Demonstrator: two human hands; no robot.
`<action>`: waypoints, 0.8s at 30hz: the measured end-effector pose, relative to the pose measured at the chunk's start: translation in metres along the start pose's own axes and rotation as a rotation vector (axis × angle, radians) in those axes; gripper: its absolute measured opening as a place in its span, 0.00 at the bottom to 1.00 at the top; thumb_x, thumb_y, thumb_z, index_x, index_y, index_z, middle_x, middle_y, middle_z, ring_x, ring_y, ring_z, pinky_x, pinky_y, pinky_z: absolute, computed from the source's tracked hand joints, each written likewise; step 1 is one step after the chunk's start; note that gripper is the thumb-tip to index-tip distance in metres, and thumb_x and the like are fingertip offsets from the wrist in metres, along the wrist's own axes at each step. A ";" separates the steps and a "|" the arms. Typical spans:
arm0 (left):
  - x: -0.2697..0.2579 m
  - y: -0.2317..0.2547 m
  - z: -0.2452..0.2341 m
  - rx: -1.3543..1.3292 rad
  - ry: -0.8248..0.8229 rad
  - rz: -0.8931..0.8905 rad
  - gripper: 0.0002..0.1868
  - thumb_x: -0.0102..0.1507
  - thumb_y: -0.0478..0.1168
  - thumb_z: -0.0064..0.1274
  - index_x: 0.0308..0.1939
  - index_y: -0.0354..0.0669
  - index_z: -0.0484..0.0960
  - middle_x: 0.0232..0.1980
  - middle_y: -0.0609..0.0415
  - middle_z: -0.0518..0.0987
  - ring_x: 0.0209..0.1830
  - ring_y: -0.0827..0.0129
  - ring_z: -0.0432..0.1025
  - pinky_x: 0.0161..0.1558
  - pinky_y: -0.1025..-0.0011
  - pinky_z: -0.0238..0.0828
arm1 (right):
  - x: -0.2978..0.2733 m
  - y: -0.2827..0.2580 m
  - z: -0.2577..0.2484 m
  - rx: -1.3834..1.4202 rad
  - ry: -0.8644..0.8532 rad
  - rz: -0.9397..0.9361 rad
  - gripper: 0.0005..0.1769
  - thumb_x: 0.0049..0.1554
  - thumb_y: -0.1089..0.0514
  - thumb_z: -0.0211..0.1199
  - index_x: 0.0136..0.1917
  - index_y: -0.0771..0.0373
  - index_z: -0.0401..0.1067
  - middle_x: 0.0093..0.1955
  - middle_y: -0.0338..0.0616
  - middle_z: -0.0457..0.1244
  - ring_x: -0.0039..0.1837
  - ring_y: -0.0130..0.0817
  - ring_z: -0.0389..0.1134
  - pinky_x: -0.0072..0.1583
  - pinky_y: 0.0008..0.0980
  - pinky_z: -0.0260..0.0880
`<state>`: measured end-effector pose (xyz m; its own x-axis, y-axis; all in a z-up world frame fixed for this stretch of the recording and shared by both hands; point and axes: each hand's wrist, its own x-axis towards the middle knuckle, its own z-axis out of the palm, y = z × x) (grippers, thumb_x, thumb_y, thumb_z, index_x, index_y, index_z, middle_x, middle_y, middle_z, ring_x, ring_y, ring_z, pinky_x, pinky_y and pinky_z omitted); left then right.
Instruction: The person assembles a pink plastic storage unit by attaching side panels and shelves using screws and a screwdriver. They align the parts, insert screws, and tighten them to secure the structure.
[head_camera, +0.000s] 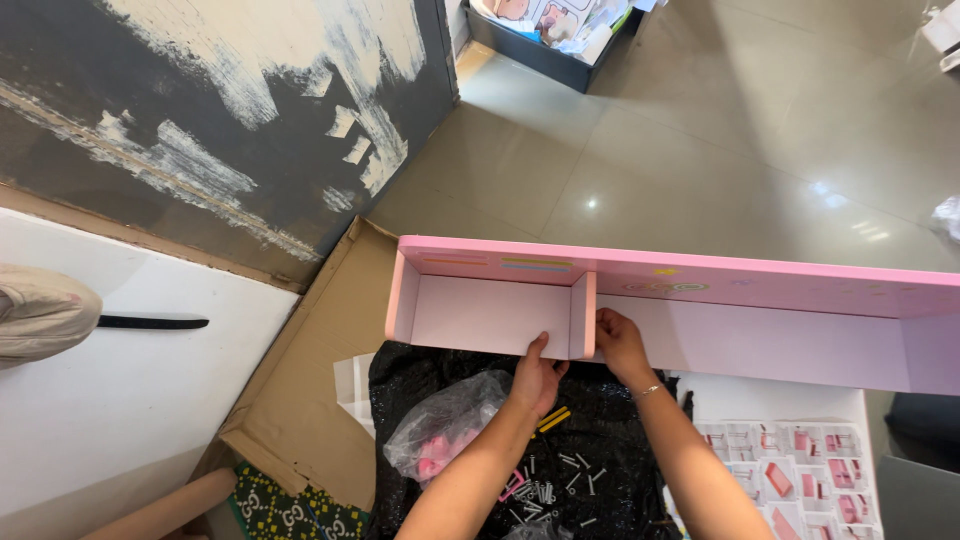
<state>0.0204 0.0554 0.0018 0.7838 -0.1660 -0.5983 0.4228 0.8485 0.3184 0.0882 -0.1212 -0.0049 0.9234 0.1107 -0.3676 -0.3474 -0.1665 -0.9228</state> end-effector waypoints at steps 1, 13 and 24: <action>0.000 -0.001 0.001 -0.001 0.007 -0.001 0.25 0.65 0.52 0.53 0.63 0.48 0.71 0.60 0.57 0.75 0.60 0.68 0.66 0.58 0.64 0.60 | 0.000 0.000 -0.001 0.039 0.003 0.055 0.09 0.63 0.63 0.56 0.50 0.69 0.74 0.41 0.41 0.69 0.42 0.25 0.68 0.45 0.27 0.69; 0.007 -0.002 -0.009 -0.031 -0.002 -0.003 0.24 0.65 0.49 0.52 0.62 0.48 0.70 0.58 0.55 0.75 0.58 0.66 0.68 0.57 0.62 0.60 | -0.018 -0.022 0.003 -0.140 -0.050 -0.295 0.11 0.62 0.63 0.55 0.57 0.69 0.71 0.49 0.44 0.70 0.51 0.33 0.71 0.53 0.31 0.72; 0.004 0.003 -0.006 0.018 0.065 -0.020 0.24 0.64 0.50 0.52 0.62 0.49 0.70 0.57 0.56 0.76 0.56 0.67 0.69 0.55 0.65 0.61 | -0.004 -0.040 -0.006 -0.486 -0.114 -0.234 0.12 0.63 0.58 0.57 0.54 0.65 0.76 0.38 0.51 0.68 0.40 0.44 0.70 0.46 0.36 0.70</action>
<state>0.0220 0.0604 -0.0043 0.7439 -0.1495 -0.6513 0.4468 0.8360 0.3185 0.0991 -0.1206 0.0348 0.9341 0.2997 -0.1940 0.0054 -0.5552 -0.8317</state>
